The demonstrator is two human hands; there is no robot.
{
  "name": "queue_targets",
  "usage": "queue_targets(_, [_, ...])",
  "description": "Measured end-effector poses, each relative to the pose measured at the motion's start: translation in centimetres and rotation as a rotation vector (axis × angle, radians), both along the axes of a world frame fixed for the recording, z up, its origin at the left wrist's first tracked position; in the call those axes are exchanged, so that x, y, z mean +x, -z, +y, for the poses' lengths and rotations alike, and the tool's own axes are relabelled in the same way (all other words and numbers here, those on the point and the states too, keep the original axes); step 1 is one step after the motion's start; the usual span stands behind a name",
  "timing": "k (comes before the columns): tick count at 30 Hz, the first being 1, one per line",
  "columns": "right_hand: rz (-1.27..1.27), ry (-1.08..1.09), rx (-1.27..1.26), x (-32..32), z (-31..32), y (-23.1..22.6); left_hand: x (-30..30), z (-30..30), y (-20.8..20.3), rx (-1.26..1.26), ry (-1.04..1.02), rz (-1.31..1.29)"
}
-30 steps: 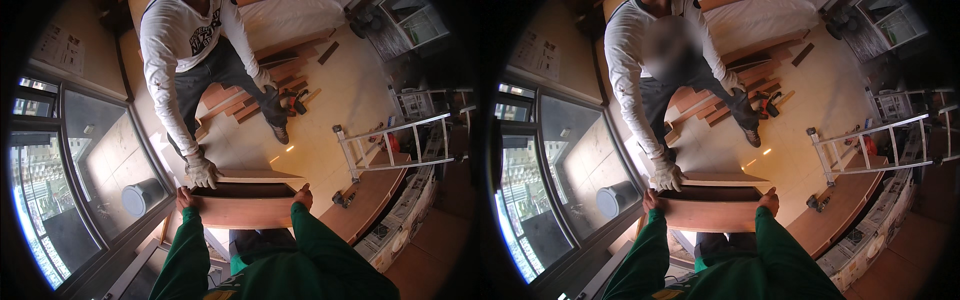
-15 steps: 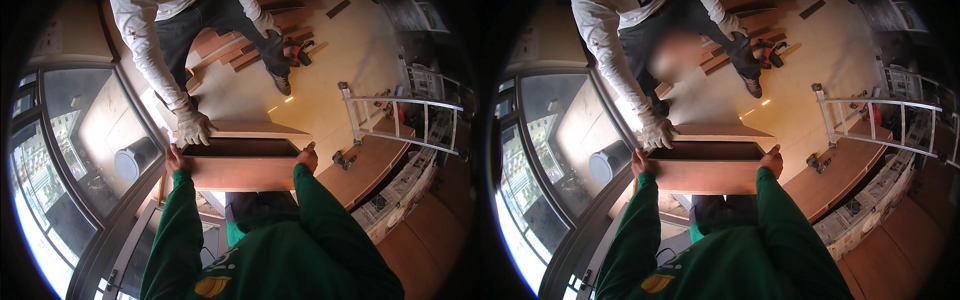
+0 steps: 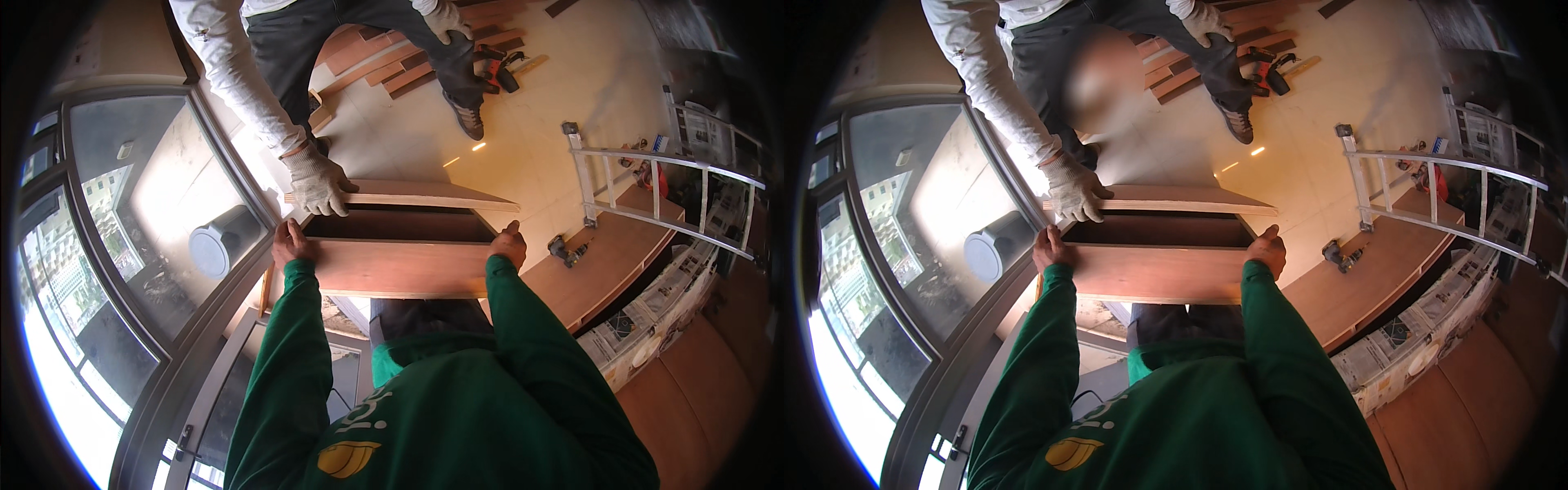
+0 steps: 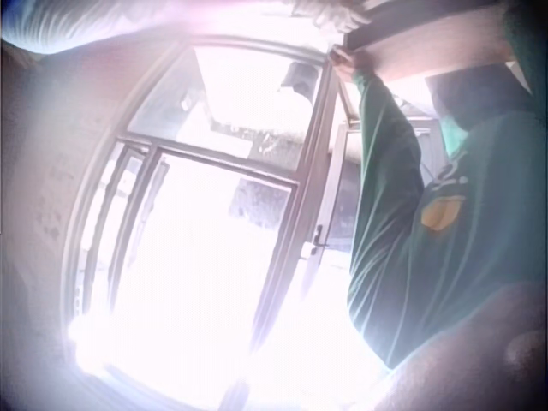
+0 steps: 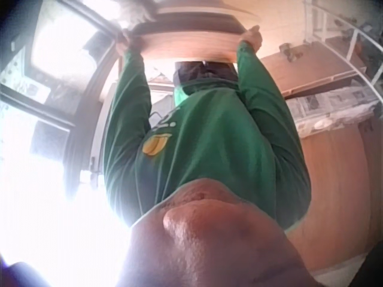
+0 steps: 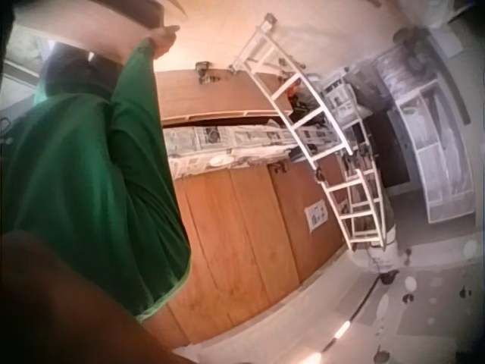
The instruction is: The person assembles a wooden cabinet by attaching side panels and a back panel to a pre-assembled frame. They work alongside another person in a room, handling various wooden components and using a power drill to secure the pieces together.
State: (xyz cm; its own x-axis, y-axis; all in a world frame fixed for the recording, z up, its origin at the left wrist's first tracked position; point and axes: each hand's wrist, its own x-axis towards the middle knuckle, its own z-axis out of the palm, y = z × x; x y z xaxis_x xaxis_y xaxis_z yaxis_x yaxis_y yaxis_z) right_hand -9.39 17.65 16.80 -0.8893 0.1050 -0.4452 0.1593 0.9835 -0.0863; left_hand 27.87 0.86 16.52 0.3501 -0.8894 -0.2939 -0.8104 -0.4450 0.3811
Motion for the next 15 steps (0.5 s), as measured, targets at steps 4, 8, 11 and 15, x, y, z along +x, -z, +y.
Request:
queue_targets(4, [-0.025, -0.029, 0.0, -0.3, 0.2, 0.0, 0.1, -0.1, -0.2, 0.009, 0.036, 0.003])
queue_targets(8, [-0.026, -0.018, 0.021, 0.0, -0.2, -0.6, 0.9, 0.3, 0.9, -0.064, 0.061, 0.024])
queue_targets(11, [-0.045, 0.016, 0.023, -0.1, -0.4, -1.0, 0.5, 0.3, 0.4, -0.041, 0.074, 0.002])
queue_targets(15, [-0.032, 0.0, 0.04, -0.4, -0.2, -0.3, -0.1, -0.1, 0.2, -0.051, 0.075, -0.014])
